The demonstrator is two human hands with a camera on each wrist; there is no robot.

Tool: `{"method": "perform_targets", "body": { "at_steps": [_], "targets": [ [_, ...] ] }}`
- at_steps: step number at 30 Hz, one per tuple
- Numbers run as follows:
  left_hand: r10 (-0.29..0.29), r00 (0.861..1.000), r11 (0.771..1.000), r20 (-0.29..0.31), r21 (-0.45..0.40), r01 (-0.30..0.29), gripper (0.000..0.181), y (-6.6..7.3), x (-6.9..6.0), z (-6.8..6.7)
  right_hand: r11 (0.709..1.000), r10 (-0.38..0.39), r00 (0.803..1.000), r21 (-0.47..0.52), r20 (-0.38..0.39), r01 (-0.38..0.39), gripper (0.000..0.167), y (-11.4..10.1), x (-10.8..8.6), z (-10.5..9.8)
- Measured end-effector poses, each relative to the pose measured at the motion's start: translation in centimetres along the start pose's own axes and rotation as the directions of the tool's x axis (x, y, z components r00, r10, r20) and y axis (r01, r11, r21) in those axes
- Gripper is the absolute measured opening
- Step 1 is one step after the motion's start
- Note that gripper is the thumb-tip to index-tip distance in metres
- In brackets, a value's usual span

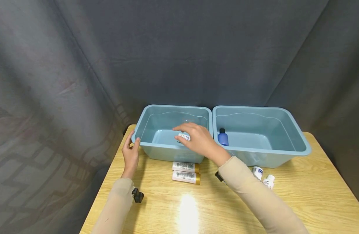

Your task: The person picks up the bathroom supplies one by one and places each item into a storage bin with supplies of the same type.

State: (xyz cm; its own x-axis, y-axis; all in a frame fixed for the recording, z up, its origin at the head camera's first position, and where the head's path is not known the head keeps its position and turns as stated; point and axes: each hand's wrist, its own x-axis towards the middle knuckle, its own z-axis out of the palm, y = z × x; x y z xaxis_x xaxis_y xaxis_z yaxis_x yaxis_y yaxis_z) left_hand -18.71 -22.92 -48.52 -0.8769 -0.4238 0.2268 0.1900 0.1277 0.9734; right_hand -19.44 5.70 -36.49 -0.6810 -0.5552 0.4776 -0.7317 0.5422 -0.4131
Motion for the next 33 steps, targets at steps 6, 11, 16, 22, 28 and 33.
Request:
{"method": "perform_targets", "body": {
  "at_steps": [6, 11, 16, 22, 28, 33],
  "targets": [
    [-0.009, 1.0, 1.0, 0.029, -0.021, 0.009, 0.047, 1.8, -0.4, 0.3, 0.999, -0.05, 0.998, 0.019, -0.038, 0.05, 0.027, -0.5, -1.0, 0.1],
    [-0.005, 1.0, 1.0, 0.004, -0.021, 0.006, 0.047, 0.5, 0.0, 0.5, 0.996, -0.086, 0.993, 0.03, -0.077, 0.089, 0.026, -0.7, -1.9, 0.4],
    [0.003, 1.0, 1.0, 0.0, -0.021, -0.003, 0.046, 0.0, 0.2, 0.7, 0.991, -0.117, 0.986, 0.052, -0.122, 0.124, 0.026, -0.8, -2.8, 0.7],
    [-0.011, 1.0, 1.0, 0.004, -0.026, 0.011, 0.046, 0.1, 0.2, 0.8, 0.982, -0.159, 0.974, 0.08, -0.163, 0.174, 0.028, -1.0, -3.7, 1.5],
    [-0.01, 1.0, 0.999, 0.02, -0.034, 0.01, 0.047, 1.0, -0.1, 0.6, 0.983, -0.133, 0.981, 0.108, -0.142, 0.149, 0.027, -1.4, -4.6, 2.3],
    [0.005, 1.0, 1.0, 0.029, -0.006, -0.005, 0.047, 3.1, -0.9, 0.6, 0.984, -0.107, 0.988, 0.127, -0.115, 0.122, 0.028, -1.6, -5.4, 3.0]
  ]
}}
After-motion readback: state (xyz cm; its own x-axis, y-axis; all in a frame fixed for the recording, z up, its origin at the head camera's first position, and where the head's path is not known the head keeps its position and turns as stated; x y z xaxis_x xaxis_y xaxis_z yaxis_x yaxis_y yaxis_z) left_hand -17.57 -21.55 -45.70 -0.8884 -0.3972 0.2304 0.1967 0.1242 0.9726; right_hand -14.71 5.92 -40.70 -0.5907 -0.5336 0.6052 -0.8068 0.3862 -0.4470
